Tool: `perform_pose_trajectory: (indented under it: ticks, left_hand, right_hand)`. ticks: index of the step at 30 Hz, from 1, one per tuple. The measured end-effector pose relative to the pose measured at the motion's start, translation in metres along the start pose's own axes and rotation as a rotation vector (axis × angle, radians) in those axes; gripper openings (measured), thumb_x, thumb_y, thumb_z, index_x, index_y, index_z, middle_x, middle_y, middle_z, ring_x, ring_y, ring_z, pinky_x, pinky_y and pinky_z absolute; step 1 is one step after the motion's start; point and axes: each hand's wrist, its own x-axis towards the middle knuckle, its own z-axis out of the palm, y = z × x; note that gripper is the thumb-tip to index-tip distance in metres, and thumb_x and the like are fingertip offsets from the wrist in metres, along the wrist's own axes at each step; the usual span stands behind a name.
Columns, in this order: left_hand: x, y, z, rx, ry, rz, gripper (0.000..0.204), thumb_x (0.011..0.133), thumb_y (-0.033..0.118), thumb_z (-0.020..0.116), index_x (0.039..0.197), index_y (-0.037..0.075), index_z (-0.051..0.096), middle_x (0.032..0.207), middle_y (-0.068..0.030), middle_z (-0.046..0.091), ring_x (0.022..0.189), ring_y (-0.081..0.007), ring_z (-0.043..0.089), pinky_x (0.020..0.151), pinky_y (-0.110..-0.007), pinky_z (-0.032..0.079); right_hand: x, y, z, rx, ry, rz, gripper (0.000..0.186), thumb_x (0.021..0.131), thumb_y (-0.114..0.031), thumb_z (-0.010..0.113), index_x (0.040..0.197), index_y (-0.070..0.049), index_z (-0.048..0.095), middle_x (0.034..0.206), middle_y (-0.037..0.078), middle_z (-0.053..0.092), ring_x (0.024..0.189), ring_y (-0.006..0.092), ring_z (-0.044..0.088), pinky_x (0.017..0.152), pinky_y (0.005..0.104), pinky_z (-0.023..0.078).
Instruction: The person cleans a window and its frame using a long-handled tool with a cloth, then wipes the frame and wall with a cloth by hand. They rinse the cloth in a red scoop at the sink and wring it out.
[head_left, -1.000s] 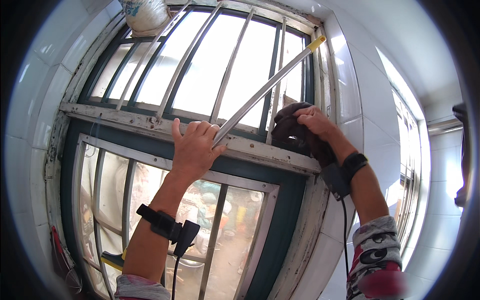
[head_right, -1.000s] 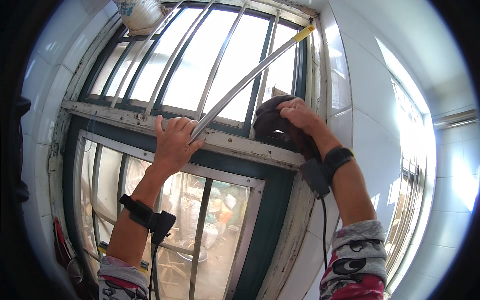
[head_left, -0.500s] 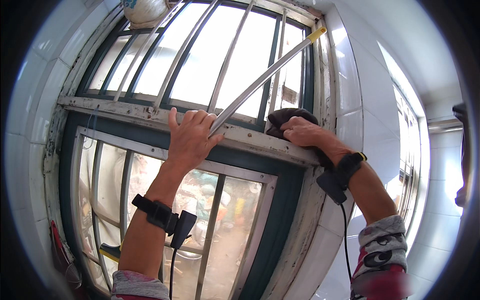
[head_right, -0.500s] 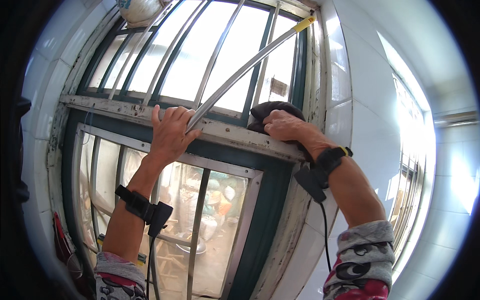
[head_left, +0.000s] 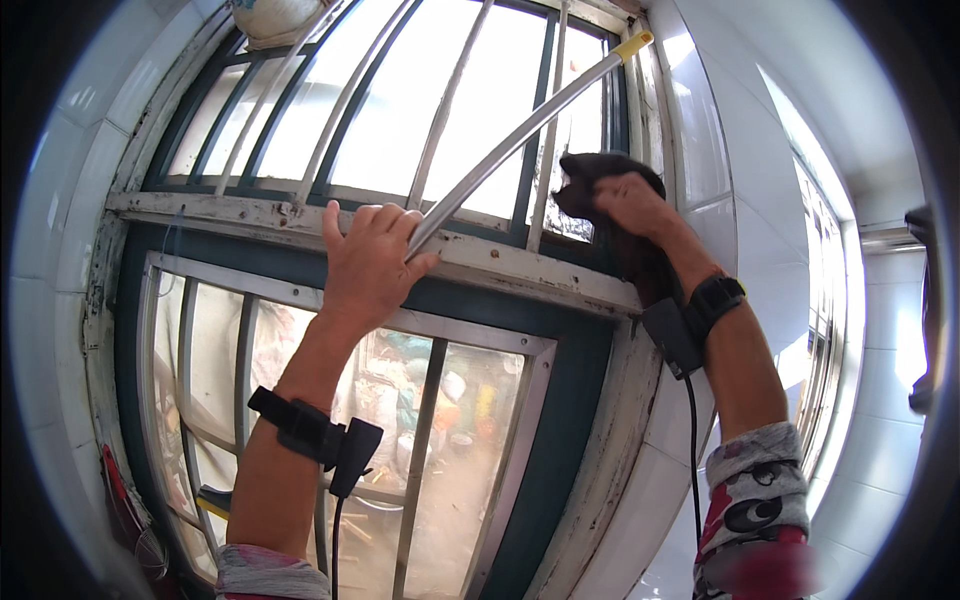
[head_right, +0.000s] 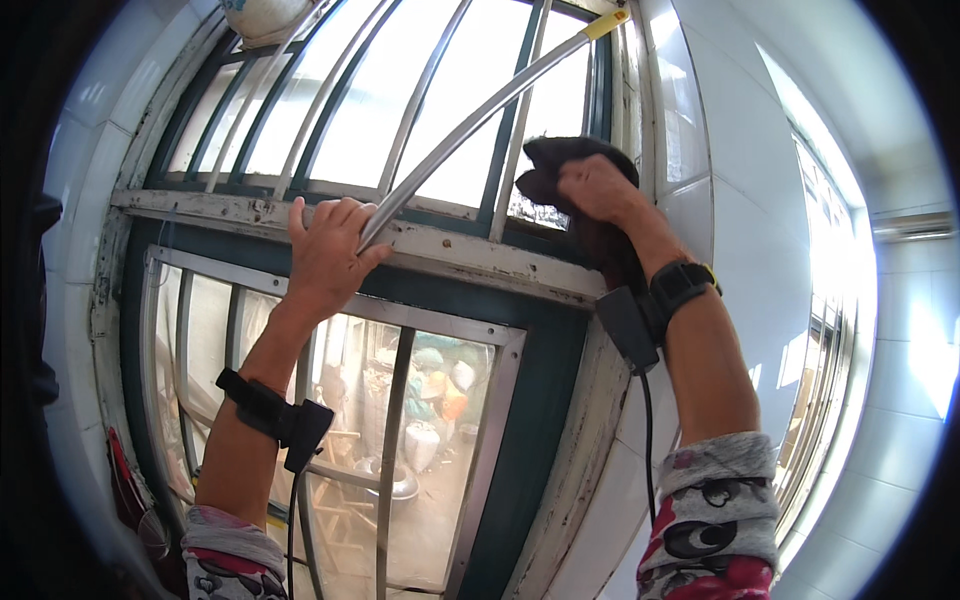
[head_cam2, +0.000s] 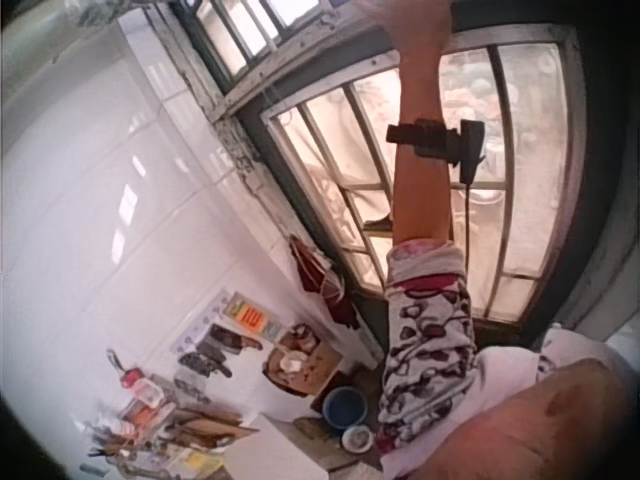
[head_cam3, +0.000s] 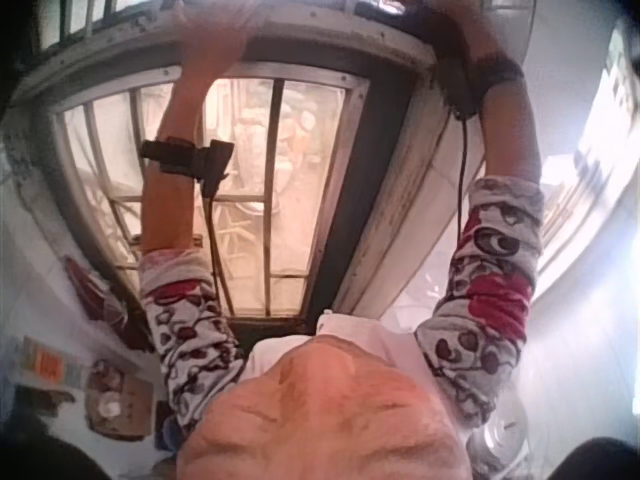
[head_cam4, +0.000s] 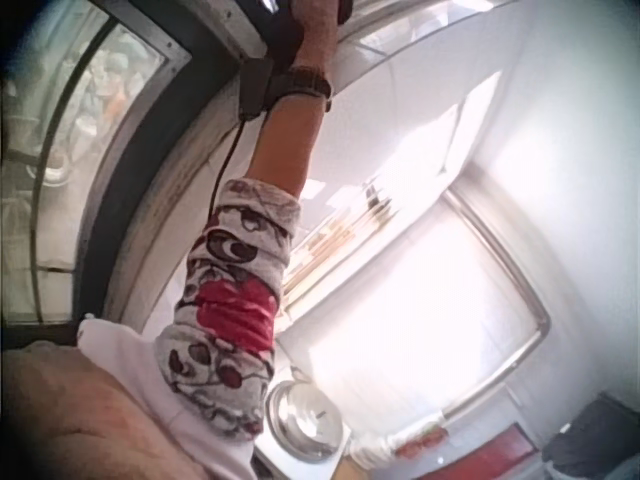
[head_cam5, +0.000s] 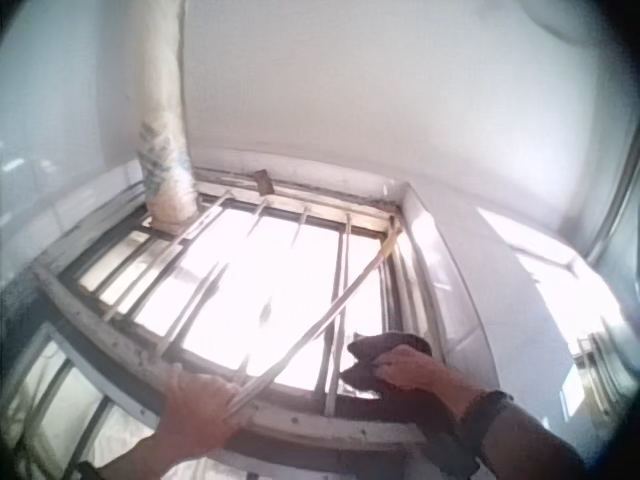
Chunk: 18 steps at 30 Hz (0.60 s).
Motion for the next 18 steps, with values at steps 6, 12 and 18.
perform_pose_trajectory:
  ticks: [6,12,18]
  left_hand:
    - [0.0,-0.001,-0.002,0.016,-0.026,0.0,0.042,0.081,0.038,0.063,0.113,0.012,0.056,0.102,-0.0005,0.052,0.107,-0.0181,0.046,0.107,-0.055,0.015]
    - [0.001,-0.002,-0.003,-0.016,-0.008,0.025,0.04,0.081,0.036,0.064,0.111,0.012,0.056,0.101,-0.0007,0.052,0.106,-0.0186,0.046,0.106,-0.056,0.016]
    - [0.0,-0.002,0.0,0.003,-0.013,0.026,0.039,0.081,0.035,0.064,0.111,0.011,0.056,0.101,-0.0009,0.052,0.106,-0.0189,0.046,0.106,-0.056,0.016]
  right_hand:
    - [-0.022,-0.011,0.008,-0.475,-0.462,0.166,0.046,0.081,-0.038,0.046,0.098,0.001,0.066,0.106,0.021,0.062,0.103,0.0332,0.057,0.091,0.0371,0.043]
    - [-0.02,-0.022,-0.008,-0.609,-0.543,0.178,0.031,0.074,-0.02,0.052,0.09,0.003,0.065,0.096,0.022,0.064,0.091,0.0326,0.062,0.08,0.0378,0.049]
    - [-0.024,-0.028,-0.054,-0.696,-0.485,0.302,0.024,0.074,-0.016,0.053,0.08,0.004,0.062,0.084,0.02,0.064,0.078,0.0317,0.064,0.072,0.0389,0.051]
